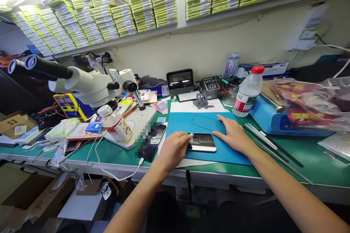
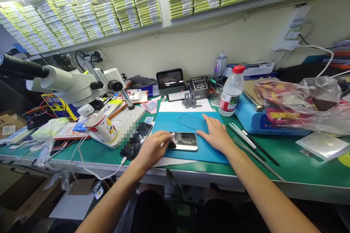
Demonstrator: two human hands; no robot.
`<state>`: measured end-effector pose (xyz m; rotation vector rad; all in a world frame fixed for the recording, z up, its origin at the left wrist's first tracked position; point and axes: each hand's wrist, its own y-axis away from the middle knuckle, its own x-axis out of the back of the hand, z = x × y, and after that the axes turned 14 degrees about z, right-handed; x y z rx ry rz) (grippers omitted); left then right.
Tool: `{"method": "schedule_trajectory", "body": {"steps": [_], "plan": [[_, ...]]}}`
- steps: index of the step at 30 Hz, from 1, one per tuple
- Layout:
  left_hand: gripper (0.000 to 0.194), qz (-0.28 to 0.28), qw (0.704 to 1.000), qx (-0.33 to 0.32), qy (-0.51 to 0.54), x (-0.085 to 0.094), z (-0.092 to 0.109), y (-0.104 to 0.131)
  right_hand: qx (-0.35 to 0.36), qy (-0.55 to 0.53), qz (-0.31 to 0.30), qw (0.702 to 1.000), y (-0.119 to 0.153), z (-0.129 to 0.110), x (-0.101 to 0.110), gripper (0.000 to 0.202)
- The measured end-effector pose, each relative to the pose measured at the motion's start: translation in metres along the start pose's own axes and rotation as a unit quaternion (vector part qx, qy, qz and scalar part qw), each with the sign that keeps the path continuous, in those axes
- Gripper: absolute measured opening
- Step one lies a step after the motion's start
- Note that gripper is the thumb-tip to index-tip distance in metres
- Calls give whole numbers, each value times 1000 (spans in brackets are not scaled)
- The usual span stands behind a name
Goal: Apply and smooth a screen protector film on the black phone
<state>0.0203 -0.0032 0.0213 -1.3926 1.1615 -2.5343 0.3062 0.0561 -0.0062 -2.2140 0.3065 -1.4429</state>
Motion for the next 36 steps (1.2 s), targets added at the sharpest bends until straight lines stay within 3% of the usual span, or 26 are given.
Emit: {"method": "schedule_trajectory", "body": {"steps": [4, 7, 13, 19, 23, 26, 30, 36], "plan": [[26, 21, 997, 45, -53, 4, -24, -45, -17, -15, -5, 1000, -1, -3, 3, 70], [20, 3, 997, 47, -66, -7, -33, -61, -16, -38, 12, 999, 0, -4, 5, 71], [20, -38, 998, 28, -46, -30, -27, -53, 8, -44, 31, 999, 8, -11, 10, 71], [27, -39, 999, 32, -16, -18, -15, -42, 63, -21, 35, 997, 11, -15, 9, 65], [26, -65, 996, 52, -4, -13, -6, -37, 47, -42, -2, 998, 7, -13, 8, 65], [25, -84, 992, 94, -8, -21, -4, -48, 37, -55, -3, 998, 4, -11, 7, 67], [36, -76, 981, 181, 6, -39, -12, -74, 79, -57, 32, 995, 3, -10, 5, 65], [46, -77, 953, 258, 139, -49, -17, -92, 115, -42, 67, 990, 6, -9, 1, 64]]}}
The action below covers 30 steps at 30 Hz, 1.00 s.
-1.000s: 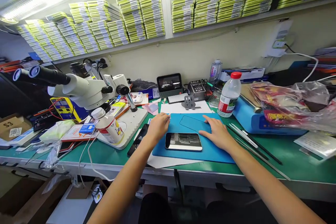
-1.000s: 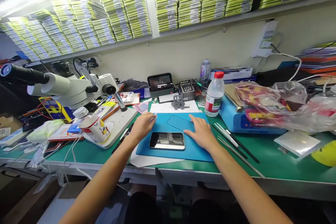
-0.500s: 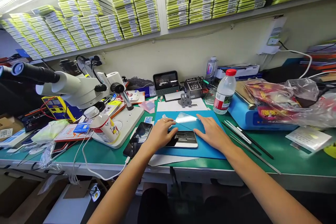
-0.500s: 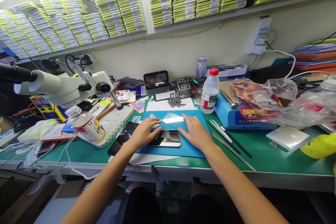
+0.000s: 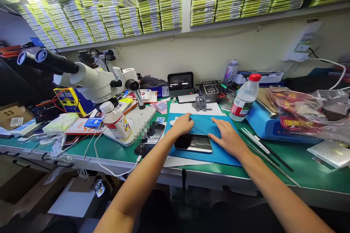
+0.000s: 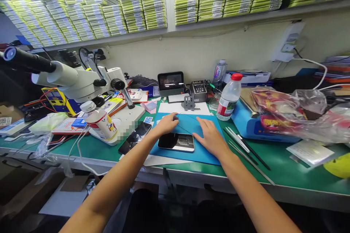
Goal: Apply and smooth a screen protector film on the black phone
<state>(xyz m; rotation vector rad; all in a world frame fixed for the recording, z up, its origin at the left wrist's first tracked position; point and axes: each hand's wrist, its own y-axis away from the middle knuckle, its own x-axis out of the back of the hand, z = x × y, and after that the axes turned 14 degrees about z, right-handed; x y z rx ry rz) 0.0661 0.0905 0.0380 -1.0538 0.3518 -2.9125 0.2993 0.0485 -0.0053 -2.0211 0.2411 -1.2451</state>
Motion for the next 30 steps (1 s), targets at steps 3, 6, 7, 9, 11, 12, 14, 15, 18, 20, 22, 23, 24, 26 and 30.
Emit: {"method": "schedule_trajectory", "body": {"steps": [3, 6, 7, 9, 11, 12, 14, 15, 18, 20, 22, 23, 24, 26, 30], "plan": [[47, 9, 996, 18, 90, 3, 4, 1, -23, -5, -9, 1000, 1, 1, 0, 64], [47, 17, 982, 9, 190, 3, 12, 4, -52, -29, -15, 998, 1, -1, 1, 70], [48, 19, 976, 2, 219, 2, 15, 6, -57, -40, -16, 997, 0, -2, 2, 74], [51, 18, 964, -12, 265, 0, 23, 11, -64, -63, -12, 996, 0, -4, 5, 78], [55, 13, 948, -28, 316, -3, 30, 18, -72, -90, 1, 993, 0, -5, 7, 77], [57, 9, 939, -38, 341, -4, 32, 22, -78, -106, 13, 991, -1, -5, 9, 75], [62, 1, 926, -65, 371, -5, 34, 31, -90, -146, 40, 984, -1, -5, 12, 72], [65, -1, 926, -79, 369, -6, 34, 35, -94, -168, 54, 980, -2, -5, 13, 71], [72, -10, 945, -111, 307, -9, 34, 46, -77, -223, 69, 969, -2, -6, 17, 66], [72, -21, 957, -137, 256, -12, 36, 51, -46, -239, 58, 968, -2, -7, 19, 63], [67, -30, 960, -174, 217, -17, 41, 55, -20, -241, 47, 969, -3, -9, 20, 64], [64, -30, 960, -190, 204, -19, 43, 56, -11, -238, 46, 970, -3, -10, 20, 66], [61, -27, 960, -199, 194, -22, 46, 57, -4, -234, 45, 971, -3, -10, 20, 68], [59, -17, 964, -194, 184, -27, 51, 58, 4, -225, 47, 973, -2, -11, 21, 74], [54, 9, 964, -172, 201, -29, 51, 59, 19, -225, 49, 973, -2, -8, 20, 78]]}}
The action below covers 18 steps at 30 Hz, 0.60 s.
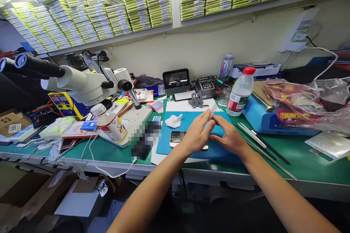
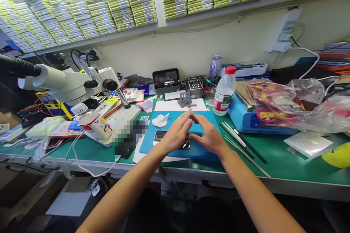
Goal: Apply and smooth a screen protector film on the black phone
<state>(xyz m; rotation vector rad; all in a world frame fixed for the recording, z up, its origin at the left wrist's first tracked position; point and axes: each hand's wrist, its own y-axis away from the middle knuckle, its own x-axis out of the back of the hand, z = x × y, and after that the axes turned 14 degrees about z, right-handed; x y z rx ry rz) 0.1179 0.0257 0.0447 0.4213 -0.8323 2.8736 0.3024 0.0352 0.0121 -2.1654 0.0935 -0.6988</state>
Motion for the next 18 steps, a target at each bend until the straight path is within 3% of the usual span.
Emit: {"method": "schedule_trajectory", "body": {"steps": [3, 7, 10, 13, 16, 18], "plan": [[47, 40, 998, 27, 45, 11, -2, 1, -2, -15, 12, 1000, 2, 5, -1, 76], [50, 38, 980, 139, 140, 34, -7, 6, -15, -21, 28, 999, 5, 11, -3, 73], [58, 11, 940, 239, 243, 51, -13, 16, -22, -21, 22, 999, 4, 10, -3, 73], [68, -3, 880, 320, 351, 62, -17, 30, -36, -20, 7, 999, 2, 3, -2, 74], [71, -27, 840, 344, 419, 69, -13, 41, -54, -15, -5, 998, 0, -3, -2, 75], [73, -43, 837, 345, 422, 72, -7, 45, -62, -16, -12, 998, -1, -4, -2, 77]]}}
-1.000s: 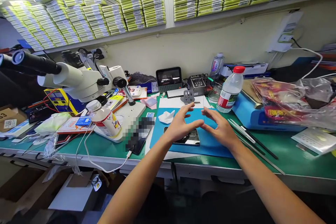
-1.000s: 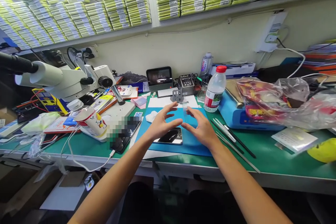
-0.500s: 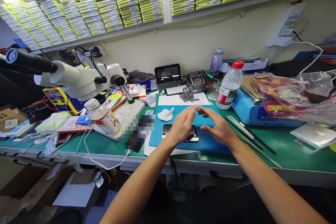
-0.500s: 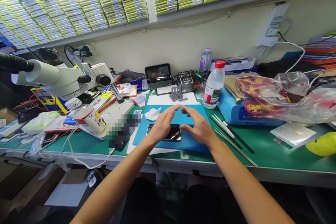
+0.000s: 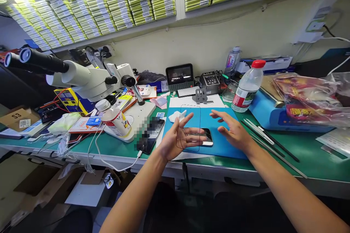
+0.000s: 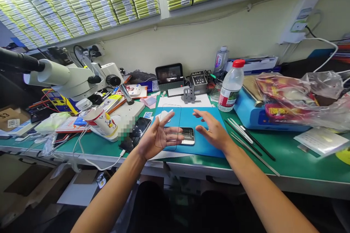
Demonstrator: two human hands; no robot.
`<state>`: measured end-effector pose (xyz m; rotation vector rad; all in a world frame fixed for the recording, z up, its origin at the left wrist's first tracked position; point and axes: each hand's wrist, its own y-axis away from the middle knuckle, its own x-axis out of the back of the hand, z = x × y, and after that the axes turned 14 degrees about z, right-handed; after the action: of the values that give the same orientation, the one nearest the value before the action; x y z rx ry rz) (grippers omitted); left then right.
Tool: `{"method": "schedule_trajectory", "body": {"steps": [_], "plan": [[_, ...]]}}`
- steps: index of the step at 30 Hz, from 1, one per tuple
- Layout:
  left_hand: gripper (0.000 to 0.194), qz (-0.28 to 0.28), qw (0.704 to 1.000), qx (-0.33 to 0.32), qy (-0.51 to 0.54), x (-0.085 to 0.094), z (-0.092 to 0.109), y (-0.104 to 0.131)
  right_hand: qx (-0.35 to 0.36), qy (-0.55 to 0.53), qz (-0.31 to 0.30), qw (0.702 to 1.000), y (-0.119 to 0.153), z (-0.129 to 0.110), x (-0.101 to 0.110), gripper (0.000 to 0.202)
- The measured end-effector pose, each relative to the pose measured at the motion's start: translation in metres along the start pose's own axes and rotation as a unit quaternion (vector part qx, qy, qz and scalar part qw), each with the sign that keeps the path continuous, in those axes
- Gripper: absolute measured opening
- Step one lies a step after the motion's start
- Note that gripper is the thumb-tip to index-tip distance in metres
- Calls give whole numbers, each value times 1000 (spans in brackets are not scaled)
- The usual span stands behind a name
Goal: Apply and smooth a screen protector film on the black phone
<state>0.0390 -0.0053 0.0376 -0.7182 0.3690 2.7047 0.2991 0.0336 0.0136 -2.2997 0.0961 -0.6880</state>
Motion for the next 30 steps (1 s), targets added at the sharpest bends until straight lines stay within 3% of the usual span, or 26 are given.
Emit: {"method": "schedule_trajectory", "body": {"steps": [2, 4, 6, 9, 10, 12, 15, 18, 22, 30], "plan": [[77, 0, 999, -15, -49, -2, 4, 4, -8, -4, -8, 1000, 0, 2, 0, 78], [78, 24, 982, -79, -171, -1, 8, 4, -12, -13, -9, 1000, 0, 5, -1, 77], [75, 72, 915, -184, -351, 4, 10, 1, -11, -24, -2, 1000, 1, 9, -1, 78], [72, 109, 762, -305, -560, 14, 5, -8, -7, -23, -4, 1000, 2, 11, -1, 83], [72, 101, 729, -324, -595, 18, 2, -11, -8, -14, -21, 1000, 2, 10, -1, 86], [70, 77, 694, -340, -630, 24, -3, -17, -12, 16, -71, 997, 2, 7, -1, 92], [69, 49, 671, -353, -650, 30, -7, -21, -23, 70, -145, 987, 1, 0, -2, 95], [66, 25, 658, -360, -661, 33, -8, -22, -25, 92, -183, 978, 1, -5, -3, 85], [63, 15, 660, -353, -663, 34, -8, -21, -22, 86, -201, 976, 0, -6, -2, 75], [66, 13, 678, -340, -652, 36, -10, -22, -19, 91, -215, 972, 0, -5, -5, 75]]}}
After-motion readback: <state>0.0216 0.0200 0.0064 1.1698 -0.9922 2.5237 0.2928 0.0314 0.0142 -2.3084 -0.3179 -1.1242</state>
